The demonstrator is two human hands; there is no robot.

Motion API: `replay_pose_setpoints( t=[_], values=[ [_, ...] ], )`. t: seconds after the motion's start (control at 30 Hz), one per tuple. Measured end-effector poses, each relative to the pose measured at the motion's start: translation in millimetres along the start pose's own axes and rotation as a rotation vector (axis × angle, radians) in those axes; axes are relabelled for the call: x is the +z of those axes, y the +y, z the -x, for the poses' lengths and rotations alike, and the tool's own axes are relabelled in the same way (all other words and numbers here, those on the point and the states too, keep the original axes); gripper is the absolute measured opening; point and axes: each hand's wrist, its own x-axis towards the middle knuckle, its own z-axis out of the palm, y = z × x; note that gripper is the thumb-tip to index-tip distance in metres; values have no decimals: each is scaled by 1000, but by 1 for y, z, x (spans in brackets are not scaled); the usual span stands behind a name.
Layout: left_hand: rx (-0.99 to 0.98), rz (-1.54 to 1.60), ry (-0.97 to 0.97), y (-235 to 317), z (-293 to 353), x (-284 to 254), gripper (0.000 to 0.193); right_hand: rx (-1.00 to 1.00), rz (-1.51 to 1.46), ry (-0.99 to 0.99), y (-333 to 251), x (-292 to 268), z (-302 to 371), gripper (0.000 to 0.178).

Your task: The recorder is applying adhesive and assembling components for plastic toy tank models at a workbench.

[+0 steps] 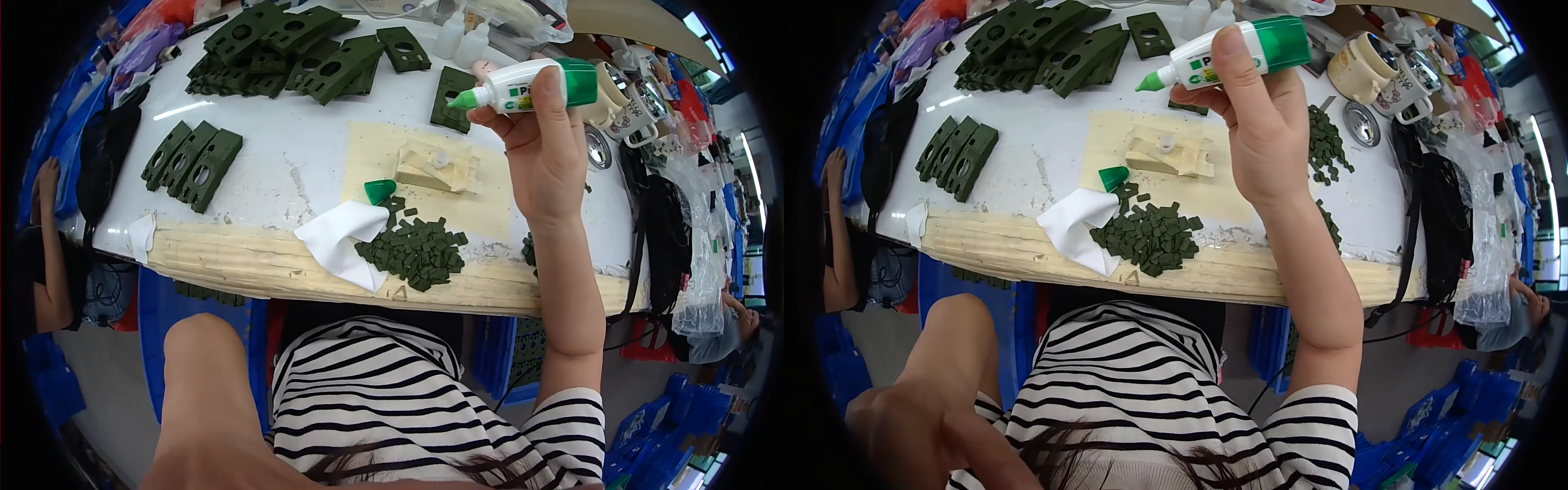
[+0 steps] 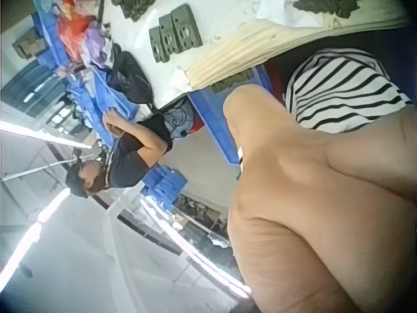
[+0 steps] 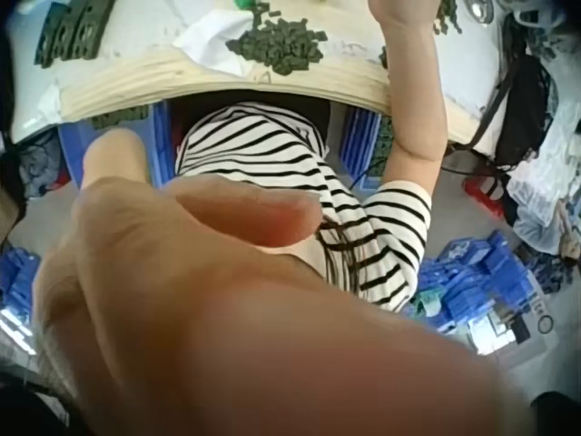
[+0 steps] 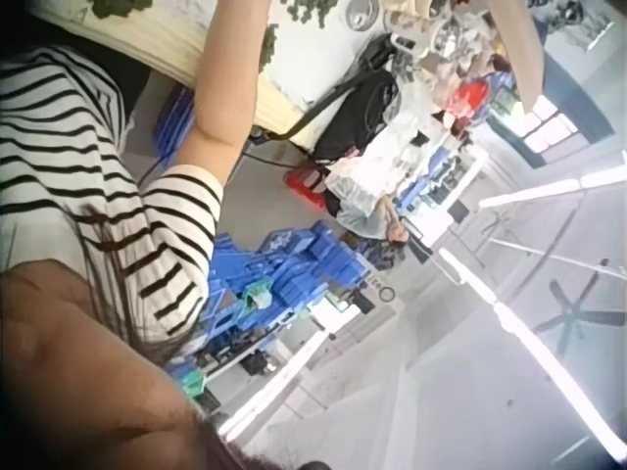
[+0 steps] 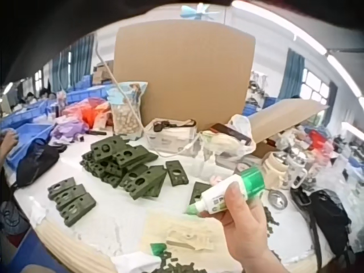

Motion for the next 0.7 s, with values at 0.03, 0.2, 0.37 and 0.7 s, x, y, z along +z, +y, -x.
replay_pose_setpoints(
  t=[0.03,0.2,0.37,0.7],
  values=[
    [7,-21,-11,-3,0,-3,83,10,4,-5,1,-3,-2,39],
    [18,-57,2,1,2,-3,74,0,5,-2,1,-4,0,38],
    [45,-65,24,7,-4,-3,65,-25,-7,-64,2,-12,-4,37],
    [83,-19,47,15,-8,-1,46,-39,-61,-54,1,-5,-1,31]
  ],
)
